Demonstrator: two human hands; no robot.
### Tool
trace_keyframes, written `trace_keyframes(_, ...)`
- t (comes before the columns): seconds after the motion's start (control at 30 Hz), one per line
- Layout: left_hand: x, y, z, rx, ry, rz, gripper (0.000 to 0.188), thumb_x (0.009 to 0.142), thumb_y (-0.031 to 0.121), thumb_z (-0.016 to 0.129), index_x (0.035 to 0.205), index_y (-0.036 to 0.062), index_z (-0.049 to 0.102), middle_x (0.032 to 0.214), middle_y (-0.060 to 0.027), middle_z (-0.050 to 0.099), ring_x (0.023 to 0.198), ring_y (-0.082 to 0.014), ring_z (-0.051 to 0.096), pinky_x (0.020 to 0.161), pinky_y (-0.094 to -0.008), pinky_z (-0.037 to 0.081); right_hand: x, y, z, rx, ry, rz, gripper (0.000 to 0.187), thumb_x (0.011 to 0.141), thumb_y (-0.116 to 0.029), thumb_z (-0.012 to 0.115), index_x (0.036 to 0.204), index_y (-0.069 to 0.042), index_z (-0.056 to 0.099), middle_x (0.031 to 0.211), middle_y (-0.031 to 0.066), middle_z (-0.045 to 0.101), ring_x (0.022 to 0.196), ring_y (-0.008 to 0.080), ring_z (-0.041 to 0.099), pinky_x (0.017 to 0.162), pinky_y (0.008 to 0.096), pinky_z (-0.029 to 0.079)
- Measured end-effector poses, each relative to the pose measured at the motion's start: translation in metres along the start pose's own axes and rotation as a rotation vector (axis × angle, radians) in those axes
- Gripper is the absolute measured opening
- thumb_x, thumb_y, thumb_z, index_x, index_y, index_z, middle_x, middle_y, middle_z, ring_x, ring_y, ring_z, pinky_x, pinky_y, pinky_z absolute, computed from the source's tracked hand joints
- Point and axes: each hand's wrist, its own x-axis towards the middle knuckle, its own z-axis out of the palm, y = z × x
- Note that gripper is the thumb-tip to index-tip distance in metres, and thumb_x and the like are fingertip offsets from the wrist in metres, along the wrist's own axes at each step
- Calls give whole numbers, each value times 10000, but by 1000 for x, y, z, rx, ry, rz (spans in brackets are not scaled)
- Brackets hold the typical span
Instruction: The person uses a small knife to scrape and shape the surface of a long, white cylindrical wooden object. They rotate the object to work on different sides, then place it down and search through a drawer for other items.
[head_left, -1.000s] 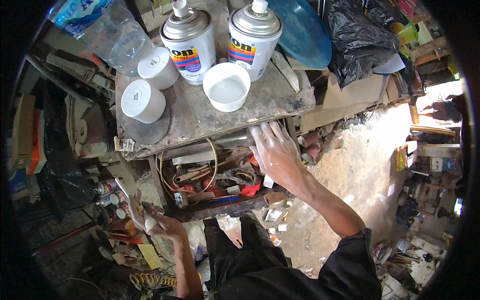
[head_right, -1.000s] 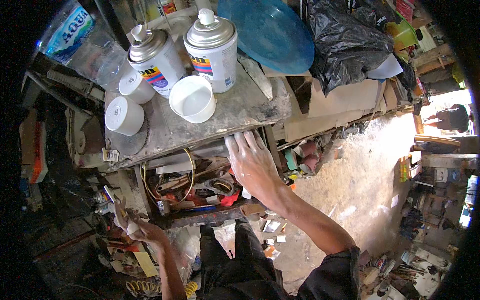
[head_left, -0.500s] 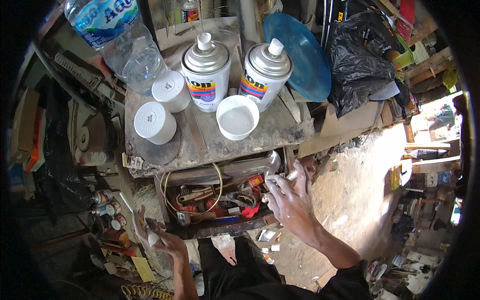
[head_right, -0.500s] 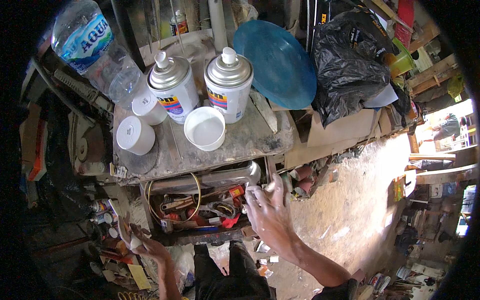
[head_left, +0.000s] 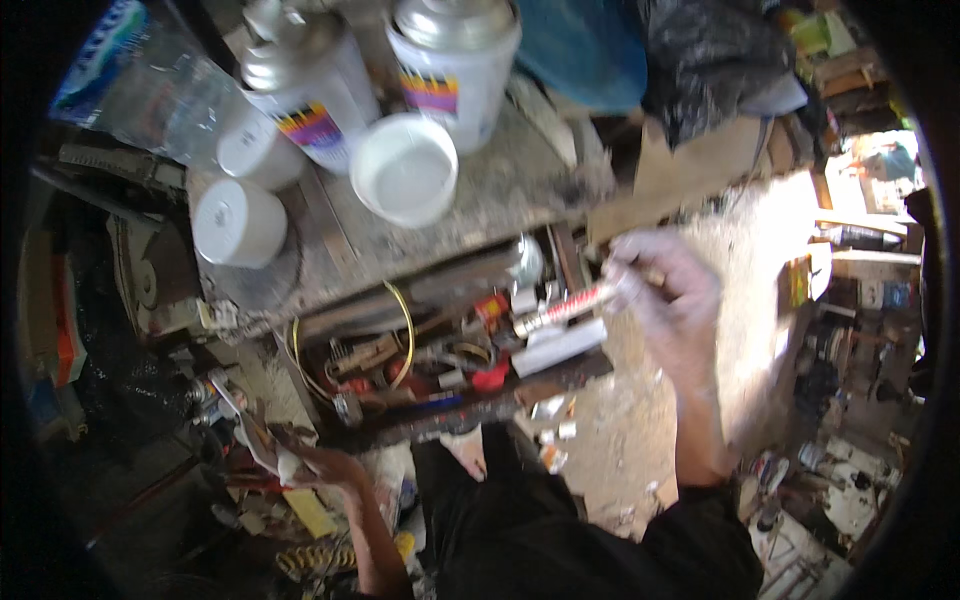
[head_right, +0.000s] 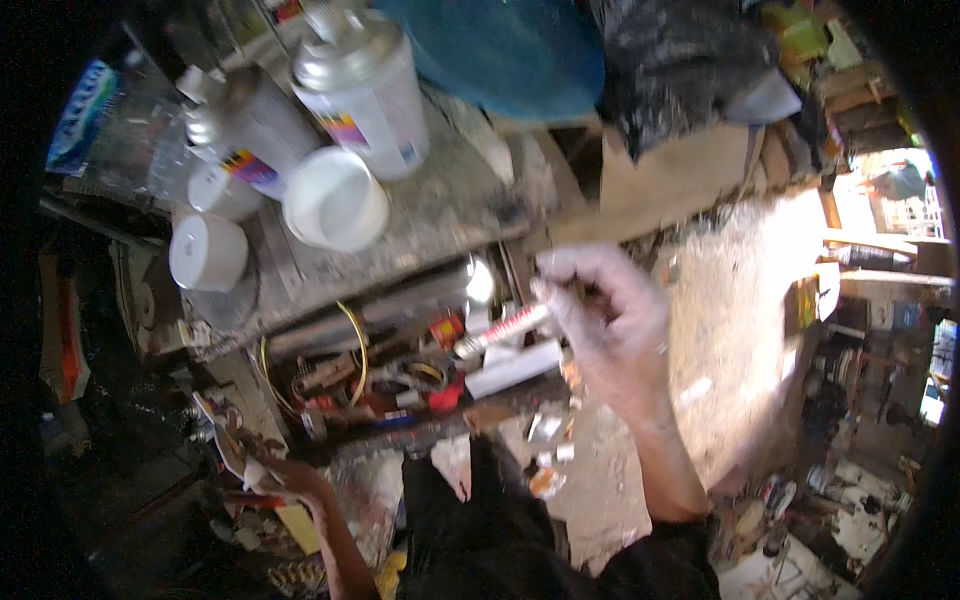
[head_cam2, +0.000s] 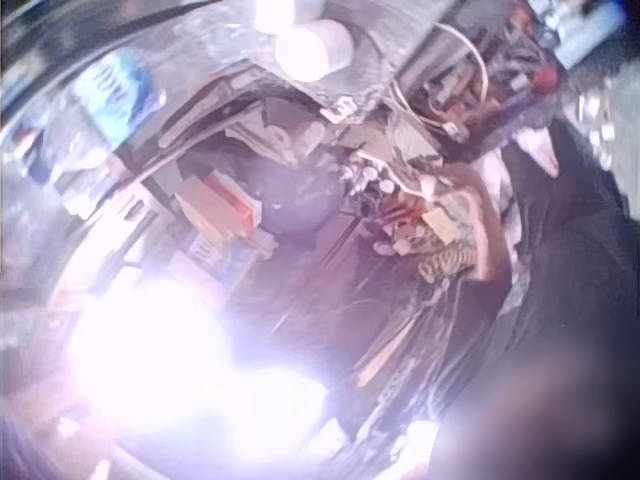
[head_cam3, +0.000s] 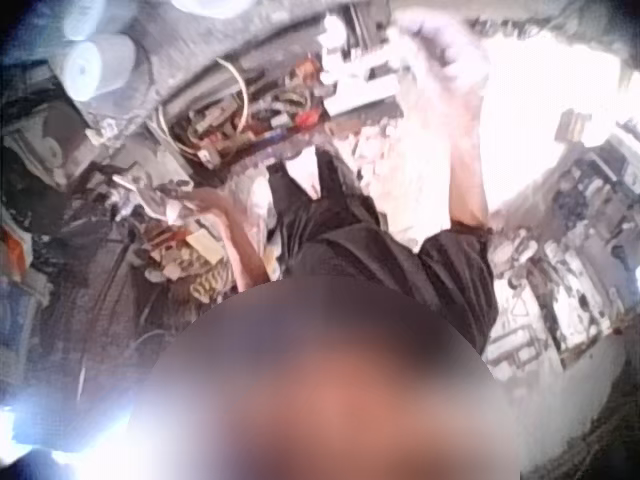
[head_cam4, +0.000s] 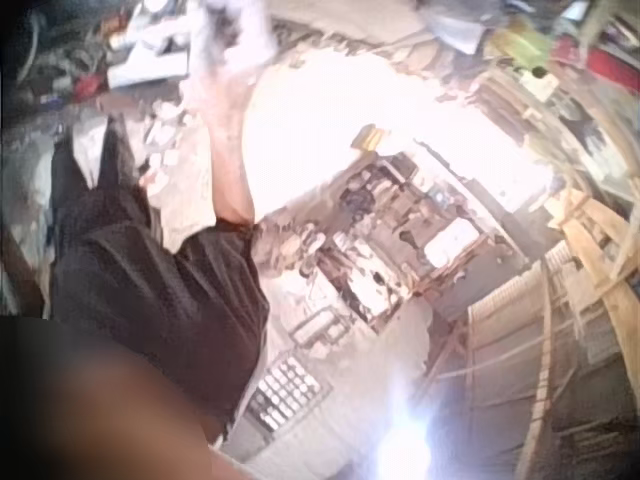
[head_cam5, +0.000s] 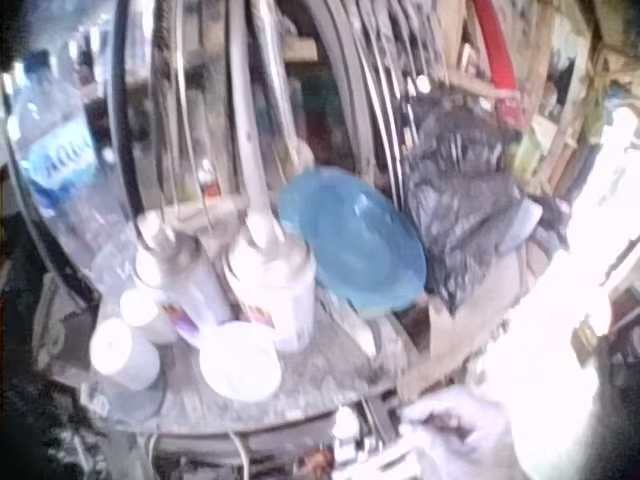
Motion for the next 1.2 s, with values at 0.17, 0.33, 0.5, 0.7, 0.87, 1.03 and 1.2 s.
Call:
trace_keyframes(0.17, 17, -2, -4, 16, 27, 182, 350, 1027, 219, 470, 1219, -46, 594, 1073, -157, 634, 813, -208, 606, 679, -342, 482, -18, 23, 34, -217, -347, -229, 188, 898, -8, 638, 1084, 15, 634, 1054, 121, 676, 857, 183, 682, 705, 290, 571)
trace_keyframes(0.33, 21, 48, 1, -228, 3, 39, 379, 1001, 222, 511, 1188, -100, 581, 1091, -176, 663, 796, -194, 637, 608, -297, 494, 2, 51, 42, -522, -269, -113, 369, 920, -143, 646, 1247, -23, 524, 981, 198, 662, 808, 266, 680, 708, 386, 570)
trace_keyframes(0.5, 25, 73, 4, -186, -79, 63, 428, 991, 224, 436, 1345, -7, 504, 1220, -144, 626, 860, -178, 628, 621, -270, 506, 8, 55, 53, -830, -288, -330, 449, 866, -127, 688, 1252, -15, 487, 1012, 227, 557, 856, 322, 648, 655, 378, 574)
trace_keyframes(0.7, 33, 68, 6, -131, -42, 277, 514, 1024, 362, 424, 1344, -35, 484, 1203, -168, 638, 730, -164, 576, 574, -260, 455, 8, 68, 61, -822, -179, -375, 419, 828, -121, 714, 1214, -60, 564, 1041, 150, 504, 725, 272, 676, 552, 357, 575)
trace_keyframes(0.87, 30, 75, 6, -134, -53, 182, 488, 1017, 325, 422, 1339, -34, 499, 1141, -153, 664, 738, -146, 584, 572, -254, 449, 4, 70, 63, -803, -132, -414, 342, 833, -55, 699, 1166, -85, 629, 1047, 151, 518, 871, 290, 634, 698, 368, 595)
trace_keyframes(1.03, 27, 79, 4, -146, -64, 128, 450, 1002, 249, 448, 1360, -22, 474, 1154, -148, 653, 701, -137, 584, 559, -258, 461, 0, 65, 63, -1120, -193, -577, 356, 856, -131, 698, 1205, -100, 633, 1173, 197, 524, 1115, 342, 518, 921, 469, 520)
trace_keyframes(1.2, 26, 77, 5, -120, -88, 151, 442, 1022, 282, 398, 1344, -2, 506, 1210, -156, 647, 888, -178, 605, 676, -279, 485, -1, 79, 66, -1129, -311, -551, 437, 873, -180, 687, 1276, -59, 572, 1256, 163, 589, 1180, 331, 546, 1022, 428, 465)
